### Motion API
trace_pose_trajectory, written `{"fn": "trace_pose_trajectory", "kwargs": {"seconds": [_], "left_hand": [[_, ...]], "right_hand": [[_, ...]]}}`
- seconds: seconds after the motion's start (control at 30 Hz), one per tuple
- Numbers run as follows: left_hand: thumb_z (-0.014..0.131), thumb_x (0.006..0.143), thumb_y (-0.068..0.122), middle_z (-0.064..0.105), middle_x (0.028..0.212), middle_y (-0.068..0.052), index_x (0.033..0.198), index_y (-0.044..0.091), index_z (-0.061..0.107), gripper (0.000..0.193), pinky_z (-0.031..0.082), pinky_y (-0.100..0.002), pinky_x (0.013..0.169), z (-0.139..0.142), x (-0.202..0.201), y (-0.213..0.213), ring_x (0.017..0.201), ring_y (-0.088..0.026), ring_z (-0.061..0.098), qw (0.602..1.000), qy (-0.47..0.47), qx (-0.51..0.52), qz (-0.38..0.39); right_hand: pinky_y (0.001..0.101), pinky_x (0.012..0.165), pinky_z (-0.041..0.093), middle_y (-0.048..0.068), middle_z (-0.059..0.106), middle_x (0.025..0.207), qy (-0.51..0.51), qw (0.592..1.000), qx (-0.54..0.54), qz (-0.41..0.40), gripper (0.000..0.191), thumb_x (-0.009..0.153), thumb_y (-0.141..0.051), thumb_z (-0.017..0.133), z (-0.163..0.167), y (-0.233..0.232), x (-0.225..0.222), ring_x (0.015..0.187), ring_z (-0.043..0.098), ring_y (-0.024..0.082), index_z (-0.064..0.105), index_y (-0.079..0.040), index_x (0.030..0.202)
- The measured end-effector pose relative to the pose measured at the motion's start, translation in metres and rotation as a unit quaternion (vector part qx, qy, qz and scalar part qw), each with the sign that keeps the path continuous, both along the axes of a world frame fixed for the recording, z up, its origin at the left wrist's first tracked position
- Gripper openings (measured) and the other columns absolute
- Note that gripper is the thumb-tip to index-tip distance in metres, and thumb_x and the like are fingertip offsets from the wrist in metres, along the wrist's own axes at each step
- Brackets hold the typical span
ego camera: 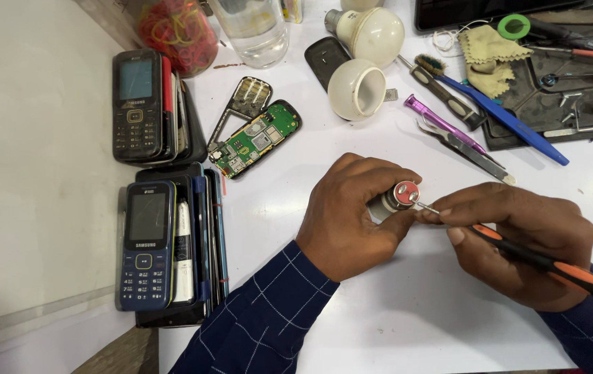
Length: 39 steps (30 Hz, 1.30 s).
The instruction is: The person uses tweezers and a screwdriver to adjust components on an LED light bulb module, then uses a soldering iron to reflow solder on the bulb's base contacts. The person repeatedly handles the bulb and tools on a cluttered workbench.
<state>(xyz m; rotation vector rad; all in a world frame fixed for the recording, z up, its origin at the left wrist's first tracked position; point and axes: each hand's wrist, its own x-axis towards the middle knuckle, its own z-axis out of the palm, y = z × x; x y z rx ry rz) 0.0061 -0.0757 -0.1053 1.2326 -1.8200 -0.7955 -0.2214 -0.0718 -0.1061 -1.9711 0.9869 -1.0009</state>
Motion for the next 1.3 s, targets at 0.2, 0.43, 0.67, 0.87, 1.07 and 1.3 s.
{"fn": "trace_pose_trajectory", "kwargs": {"seconds": [0.2,0.43,0.67,0.87,1.07,1.3], "left_hand": [[0.082,0.073,0.008,0.075,0.109,-0.004,0.107,0.01,0.075,0.035,0.055,-0.035,0.09,-0.0004,-0.0001,-0.0001,0.102,-0.024,0.065,1.0,0.0,-0.006,0.0],[0.082,0.073,0.007,0.075,0.108,-0.003,0.106,0.01,0.075,0.034,0.055,-0.034,0.089,0.0009,-0.0005,-0.0001,0.102,-0.024,0.065,1.0,0.002,0.003,0.001],[0.081,0.072,0.006,0.075,0.109,-0.003,0.106,0.01,0.075,0.035,0.054,-0.035,0.091,0.0013,0.0007,-0.0003,0.102,-0.024,0.065,1.0,0.004,0.003,0.0],[0.081,0.073,0.007,0.075,0.109,-0.003,0.106,0.01,0.075,0.034,0.054,-0.035,0.092,0.0014,0.0006,-0.0005,0.104,-0.024,0.066,1.0,0.003,-0.002,-0.002],[0.081,0.073,0.007,0.075,0.109,-0.003,0.106,0.01,0.075,0.034,0.055,-0.035,0.092,0.0012,0.0002,-0.0003,0.104,-0.024,0.066,1.0,0.004,0.0,-0.002],[0.081,0.073,0.006,0.075,0.109,-0.003,0.106,0.01,0.075,0.034,0.055,-0.035,0.092,0.001,0.0,0.0001,0.104,-0.024,0.066,1.0,0.006,-0.003,-0.003]], "right_hand": [[0.0313,0.088,0.064,0.017,0.078,0.104,0.007,1.0,0.009,-0.002,0.015,0.087,0.003,0.067,0.0007,0.001,0.0022,0.096,0.079,0.021,0.069,0.003,0.102],[0.0323,0.088,0.064,0.018,0.078,0.105,0.02,1.0,0.0,-0.002,0.016,0.087,0.004,0.067,0.0028,0.002,0.0029,0.099,0.078,0.022,0.069,0.004,0.103],[0.0327,0.089,0.064,0.018,0.077,0.105,0.009,1.0,-0.002,-0.004,0.017,0.088,0.004,0.066,0.0023,-0.0002,0.0016,0.099,0.078,0.022,0.067,0.005,0.105],[0.0323,0.088,0.064,0.018,0.077,0.104,0.003,1.0,0.006,-0.017,0.017,0.089,0.004,0.065,0.0013,-0.0001,0.0003,0.097,0.078,0.021,0.068,0.005,0.105],[0.0324,0.089,0.064,0.017,0.077,0.104,0.009,1.0,-0.001,-0.018,0.016,0.089,0.003,0.066,0.0005,0.0008,0.0012,0.098,0.078,0.021,0.068,0.005,0.105],[0.0326,0.087,0.065,0.018,0.078,0.104,0.02,0.999,0.017,-0.024,0.017,0.088,0.002,0.067,0.0009,-0.0007,0.0003,0.097,0.079,0.022,0.068,0.004,0.105]]}}
